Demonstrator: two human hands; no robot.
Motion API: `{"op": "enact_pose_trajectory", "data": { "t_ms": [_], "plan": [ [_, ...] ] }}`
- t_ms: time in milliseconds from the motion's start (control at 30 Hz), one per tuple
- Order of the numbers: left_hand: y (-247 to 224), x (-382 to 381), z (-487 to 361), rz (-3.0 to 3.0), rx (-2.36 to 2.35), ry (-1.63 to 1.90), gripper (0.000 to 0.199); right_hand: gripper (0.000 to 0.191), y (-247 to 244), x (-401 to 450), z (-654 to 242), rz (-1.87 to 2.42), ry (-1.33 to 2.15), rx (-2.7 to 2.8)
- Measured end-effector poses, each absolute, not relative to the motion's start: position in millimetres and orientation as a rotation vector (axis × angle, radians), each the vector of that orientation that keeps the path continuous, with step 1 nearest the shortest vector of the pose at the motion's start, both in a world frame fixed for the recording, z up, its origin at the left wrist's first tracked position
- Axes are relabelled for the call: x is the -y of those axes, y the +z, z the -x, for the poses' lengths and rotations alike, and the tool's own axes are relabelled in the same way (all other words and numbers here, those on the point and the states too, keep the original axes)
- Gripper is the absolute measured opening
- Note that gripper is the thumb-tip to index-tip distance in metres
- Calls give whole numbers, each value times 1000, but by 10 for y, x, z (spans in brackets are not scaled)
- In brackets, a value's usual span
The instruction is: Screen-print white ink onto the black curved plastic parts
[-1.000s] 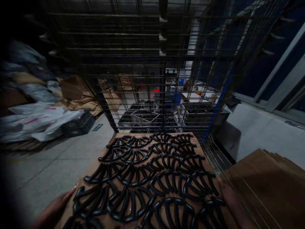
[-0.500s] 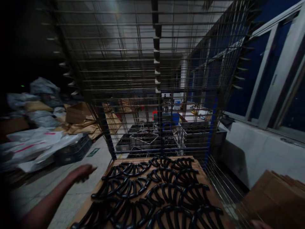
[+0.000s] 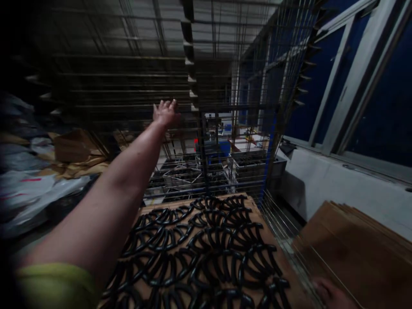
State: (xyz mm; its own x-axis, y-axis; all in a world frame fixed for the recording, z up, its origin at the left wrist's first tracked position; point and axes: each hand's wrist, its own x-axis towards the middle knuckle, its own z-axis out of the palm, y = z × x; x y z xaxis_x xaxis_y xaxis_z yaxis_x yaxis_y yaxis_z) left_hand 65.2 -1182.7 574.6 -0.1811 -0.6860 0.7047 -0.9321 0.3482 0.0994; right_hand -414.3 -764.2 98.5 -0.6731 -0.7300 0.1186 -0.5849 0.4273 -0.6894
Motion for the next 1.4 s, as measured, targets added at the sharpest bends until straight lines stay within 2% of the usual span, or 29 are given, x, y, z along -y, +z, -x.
{"op": "enact_pose_trajectory", "data": {
  "t_ms": [133, 233, 300, 467, 533, 600, 800, 933, 1100, 1267, 1400],
  "plan": [
    [5607, 11624, -714, -1342, 1865, 568, 72, 43, 1107, 7522, 3808, 1137, -934, -2351],
    [5431, 11260, -843, -1230, 1863, 656, 92, 45, 1085, 7538, 3572, 1232, -891, -2265],
    [5262, 10892, -945, -1184, 1872, 663, 97, 43, 1014, 7539, 3438, 1293, -893, -2205],
    [4590, 9721, -1175, -1262, 1949, 613, 80, 36, 771, 7406, 3125, 1540, -922, -2036],
    [4227, 9260, -1237, -1262, 1973, 528, 63, 32, 687, 7300, 2957, 1633, -933, -1963],
    [3829, 8850, -1285, -1228, 1999, 442, 55, 29, 620, 7175, 2738, 1717, -925, -1883],
    [2627, 7999, -1382, -1261, 2234, 94, 44, 21, 403, 6907, 1766, 1964, -548, -1678],
    [1956, 7716, -1391, -1331, 2394, -124, 41, 14, 221, 6989, 1161, 2143, -334, -1592],
    [1336, 7593, -1347, -1476, 2532, -316, 34, 17, 67, 7263, 815, 2178, -343, -1577],
    [1062, 7580, -1295, -1547, 2646, -412, 33, 26, -25, 7328, 750, 2164, -354, -1544],
    [980, 7621, -1254, -1585, 2726, -422, 33, 33, -65, 7034, 935, 2240, -467, -1476]
  ]
}}
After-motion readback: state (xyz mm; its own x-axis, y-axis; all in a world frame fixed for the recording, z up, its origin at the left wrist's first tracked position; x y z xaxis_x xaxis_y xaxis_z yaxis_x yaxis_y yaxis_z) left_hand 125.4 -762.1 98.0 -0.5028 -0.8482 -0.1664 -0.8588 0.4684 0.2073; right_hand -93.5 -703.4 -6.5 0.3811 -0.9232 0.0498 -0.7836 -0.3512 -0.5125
